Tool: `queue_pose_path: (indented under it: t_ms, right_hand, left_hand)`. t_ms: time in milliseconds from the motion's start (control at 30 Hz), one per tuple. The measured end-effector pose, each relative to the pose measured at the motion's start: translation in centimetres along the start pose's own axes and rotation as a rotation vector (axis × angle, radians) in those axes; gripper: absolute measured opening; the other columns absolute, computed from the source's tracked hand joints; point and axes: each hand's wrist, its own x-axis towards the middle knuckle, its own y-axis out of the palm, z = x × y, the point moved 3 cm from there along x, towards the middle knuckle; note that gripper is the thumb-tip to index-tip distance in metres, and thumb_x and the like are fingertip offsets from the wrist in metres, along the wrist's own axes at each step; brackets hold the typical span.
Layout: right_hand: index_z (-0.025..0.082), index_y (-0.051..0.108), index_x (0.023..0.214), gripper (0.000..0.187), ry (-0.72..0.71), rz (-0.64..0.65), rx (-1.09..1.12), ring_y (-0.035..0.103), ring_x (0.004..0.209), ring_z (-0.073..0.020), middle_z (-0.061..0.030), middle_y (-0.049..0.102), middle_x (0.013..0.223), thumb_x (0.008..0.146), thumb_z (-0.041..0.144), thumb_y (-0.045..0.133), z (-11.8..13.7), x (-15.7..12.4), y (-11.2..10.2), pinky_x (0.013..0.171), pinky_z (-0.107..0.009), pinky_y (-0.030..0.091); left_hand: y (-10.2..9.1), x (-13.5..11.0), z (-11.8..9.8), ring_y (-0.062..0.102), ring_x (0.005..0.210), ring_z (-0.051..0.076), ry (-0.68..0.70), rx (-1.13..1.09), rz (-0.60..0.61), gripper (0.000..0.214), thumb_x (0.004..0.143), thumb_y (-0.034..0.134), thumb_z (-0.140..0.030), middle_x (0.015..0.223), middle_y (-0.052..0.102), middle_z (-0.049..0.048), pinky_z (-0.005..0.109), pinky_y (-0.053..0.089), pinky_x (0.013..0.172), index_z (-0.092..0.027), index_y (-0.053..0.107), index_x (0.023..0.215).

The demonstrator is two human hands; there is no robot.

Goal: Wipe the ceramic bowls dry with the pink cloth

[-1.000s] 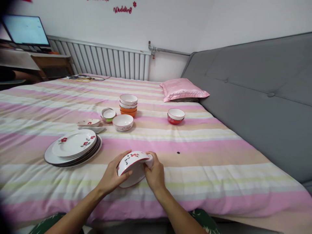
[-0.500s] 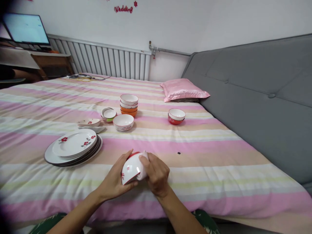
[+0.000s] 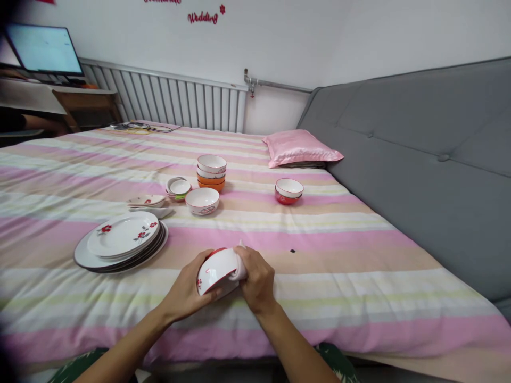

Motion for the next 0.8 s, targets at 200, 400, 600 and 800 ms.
queue_pose_path:
  t_ms: [200, 400, 600, 800]
  right_hand:
    - [0.02, 0.057, 0.117, 0.049, 0.209, 0.082, 0.062, 0.064, 0.106, -0.0212, -0.0076, 0.068, 0.112, 0.071, 0.009, 0.046, -0.7, -0.5, 0.4, 0.09, -0.033, 0.051]
    - [0.022, 0.056, 0.117, 0.051, 0.361, 0.109, 0.121, 0.065, 0.104, -0.0221, -0.0052, 0.068, 0.112, 0.068, 0.011, 0.047, -1.0, -0.7, 0.7, 0.088, -0.033, 0.052]
    - [0.022, 0.056, 0.116, 0.047, 0.476, 0.165, 0.126, 0.067, 0.095, -0.0228, -0.0039, 0.07, 0.106, 0.07, 0.014, 0.05, -1.3, -0.8, 0.9, 0.079, -0.031, 0.053]
    - [0.023, 0.055, 0.115, 0.047, 0.546, 0.222, 0.088, 0.069, 0.086, -0.0237, -0.0029, 0.072, 0.098, 0.07, 0.013, 0.049, -1.7, -1.2, 1.2, 0.072, -0.031, 0.053]
  left_hand:
    - [-0.2, -0.1, -0.3, 0.059, 0.106, 0.029, -0.027, -0.023, 0.003, 0.06, 0.07, 0.064, -0.043, 0.12, 0.059, 0.0133, 0.044, 0.047, 0.092, -0.018, 0.043, 0.121]
    - [-0.2, -0.1, 0.1, 0.058, 0.108, 0.029, -0.039, -0.026, 0.006, 0.06, 0.069, 0.064, -0.041, 0.121, 0.059, 0.0137, 0.044, 0.045, 0.093, -0.018, 0.043, 0.121]
    - [-0.1, -0.1, 0.6, 0.058, 0.106, 0.028, -0.052, -0.026, 0.002, 0.06, 0.066, 0.064, -0.031, 0.119, 0.059, 0.0122, 0.042, 0.046, 0.092, -0.017, 0.044, 0.121]
    - [-0.2, -0.1, 0.7, 0.058, 0.106, 0.028, -0.061, -0.037, -0.007, 0.059, 0.066, 0.063, -0.028, 0.119, 0.059, 0.0119, 0.041, 0.046, 0.091, -0.017, 0.044, 0.121]
